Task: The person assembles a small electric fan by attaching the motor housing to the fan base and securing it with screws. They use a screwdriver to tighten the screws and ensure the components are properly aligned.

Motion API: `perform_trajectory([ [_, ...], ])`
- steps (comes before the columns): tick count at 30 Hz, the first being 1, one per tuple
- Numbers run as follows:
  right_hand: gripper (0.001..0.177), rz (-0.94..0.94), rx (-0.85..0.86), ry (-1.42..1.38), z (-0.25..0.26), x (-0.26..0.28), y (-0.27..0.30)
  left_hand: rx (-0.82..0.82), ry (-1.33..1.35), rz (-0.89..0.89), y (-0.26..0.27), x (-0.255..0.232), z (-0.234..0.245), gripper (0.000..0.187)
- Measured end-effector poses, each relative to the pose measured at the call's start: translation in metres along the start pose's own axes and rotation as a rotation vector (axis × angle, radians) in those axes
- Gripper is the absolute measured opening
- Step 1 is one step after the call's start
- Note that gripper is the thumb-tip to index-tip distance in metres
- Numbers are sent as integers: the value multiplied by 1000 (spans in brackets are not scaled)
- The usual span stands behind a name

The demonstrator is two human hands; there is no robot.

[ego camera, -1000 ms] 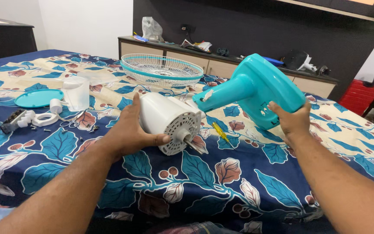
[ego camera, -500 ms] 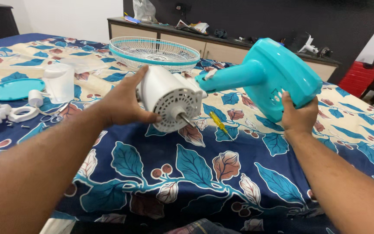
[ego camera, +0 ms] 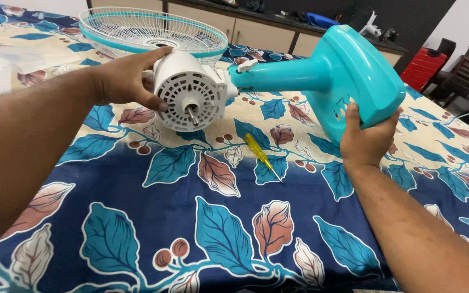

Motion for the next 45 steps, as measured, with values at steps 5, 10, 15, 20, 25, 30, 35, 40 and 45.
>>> perform_trajectory([
  [5, 66, -27, -9, 188, 6, 1, 2, 1, -175, -54, -6, 12, -2, 150],
  [10, 65, -42, 28, 312, 6, 6, -1, -56, -296, 145, 9, 27, 6, 152],
  [15, 66, -15, 13, 380, 8, 12, 0, -48, 19, 188, 24, 31, 3, 135],
  [20, 70, -112, 48, 486, 11, 15, -1, -156, 74, 99, 31, 27, 7, 97],
  [25, 74, -167, 84, 524, 14, 15, 0, -178, 215, 96, 32, 13, -5, 88],
  [30, 91, -177, 91, 463, 15, 9, 6, -214, 179, 265, 54, 10, -17, 80],
  [35, 90, -95, 67, 333, 18, 17, 4, -307, 40, 268, 65, 4, -15, 83],
  [40, 78, 449, -186, 384, 55, 82, 9, -445, -145, 209, 86, -5, -13, 87],
  [45, 42, 667, -27, 232, 41, 145, 27, -560, -348, 225, 114, -28, -23, 78],
])
Point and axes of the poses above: each hand's wrist, its own y-axis away from the middle knuckle, its own z-axis out of the back of the hand, x = y × z, the point moved 9 cm from there along -y, towards the middle knuckle
